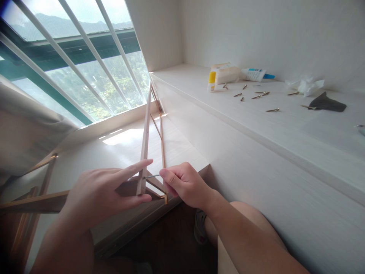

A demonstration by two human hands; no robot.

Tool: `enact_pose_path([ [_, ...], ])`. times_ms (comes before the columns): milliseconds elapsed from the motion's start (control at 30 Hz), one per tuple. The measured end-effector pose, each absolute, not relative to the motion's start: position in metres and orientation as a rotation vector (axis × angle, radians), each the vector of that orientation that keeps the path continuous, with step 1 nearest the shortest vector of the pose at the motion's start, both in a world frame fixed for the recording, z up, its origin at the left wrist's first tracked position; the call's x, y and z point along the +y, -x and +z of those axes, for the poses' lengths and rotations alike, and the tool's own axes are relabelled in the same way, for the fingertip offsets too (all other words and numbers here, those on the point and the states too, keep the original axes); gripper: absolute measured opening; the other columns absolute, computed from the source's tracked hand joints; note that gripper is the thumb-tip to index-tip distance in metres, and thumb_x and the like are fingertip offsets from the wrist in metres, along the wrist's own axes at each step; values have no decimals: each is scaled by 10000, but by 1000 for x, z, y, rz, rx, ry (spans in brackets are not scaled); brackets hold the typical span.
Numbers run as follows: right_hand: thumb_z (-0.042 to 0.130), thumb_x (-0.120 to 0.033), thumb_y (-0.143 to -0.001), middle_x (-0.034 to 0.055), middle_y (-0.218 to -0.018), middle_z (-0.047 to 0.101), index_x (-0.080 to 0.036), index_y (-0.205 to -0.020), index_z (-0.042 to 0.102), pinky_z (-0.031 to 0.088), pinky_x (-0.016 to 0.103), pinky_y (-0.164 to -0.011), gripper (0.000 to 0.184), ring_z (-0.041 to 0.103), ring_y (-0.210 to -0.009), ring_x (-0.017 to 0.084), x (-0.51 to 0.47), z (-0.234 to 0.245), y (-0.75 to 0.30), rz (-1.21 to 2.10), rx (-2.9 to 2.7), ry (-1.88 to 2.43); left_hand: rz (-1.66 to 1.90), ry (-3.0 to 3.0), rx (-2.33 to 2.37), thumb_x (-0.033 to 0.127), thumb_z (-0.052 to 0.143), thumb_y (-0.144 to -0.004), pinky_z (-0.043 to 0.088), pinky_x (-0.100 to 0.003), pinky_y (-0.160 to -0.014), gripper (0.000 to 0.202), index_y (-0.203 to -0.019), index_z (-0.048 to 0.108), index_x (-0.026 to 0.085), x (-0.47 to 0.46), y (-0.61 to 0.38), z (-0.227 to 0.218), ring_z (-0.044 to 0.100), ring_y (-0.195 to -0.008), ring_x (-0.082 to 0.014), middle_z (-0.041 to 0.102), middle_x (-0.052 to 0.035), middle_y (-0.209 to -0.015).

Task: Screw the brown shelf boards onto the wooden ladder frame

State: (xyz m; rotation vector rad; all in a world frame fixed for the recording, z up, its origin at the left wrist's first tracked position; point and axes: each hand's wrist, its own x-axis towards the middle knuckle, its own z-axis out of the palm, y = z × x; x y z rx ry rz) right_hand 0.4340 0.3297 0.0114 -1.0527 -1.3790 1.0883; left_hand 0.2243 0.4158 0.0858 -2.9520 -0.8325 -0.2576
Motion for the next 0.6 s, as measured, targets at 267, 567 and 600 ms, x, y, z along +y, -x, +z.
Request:
enact_pose_path([
  [267, 551, -345, -965, -36, -642, 452, -173, -748, 533, 340, 238, -570, 278, 395, -587, 94, 328, 9, -440, 773, -1463, 1072, -264, 2939, -841, 717, 573, -795, 268, -288, -542, 672, -1386, 521, 400, 415, -224, 85, 628, -562, -181, 716, 43, -694],
  [567, 532, -308, -979, -31, -634, 419, -182, -701, 503, 314, 261, -557, 306, 371, -581, 104, 327, 9, -438, 675, -1341, 1055, -258, 2936, -843, 722, 563, -799, 271, -294, -540, 669, -1387, 523, 404, 415, -222, 85, 635, -565, -183, 706, 45, -673],
  [600, 521, -317, -985, -33, -624, 407, -184, -696, 497, 304, 264, -548, 319, 363, -572, 105, 327, 8, -438, 674, -1299, 1058, -255, 2934, -845, 723, 562, -798, 270, -293, -539, 670, -1387, 524, 406, 415, -223, 85, 635, -564, -183, 705, 44, -669],
])
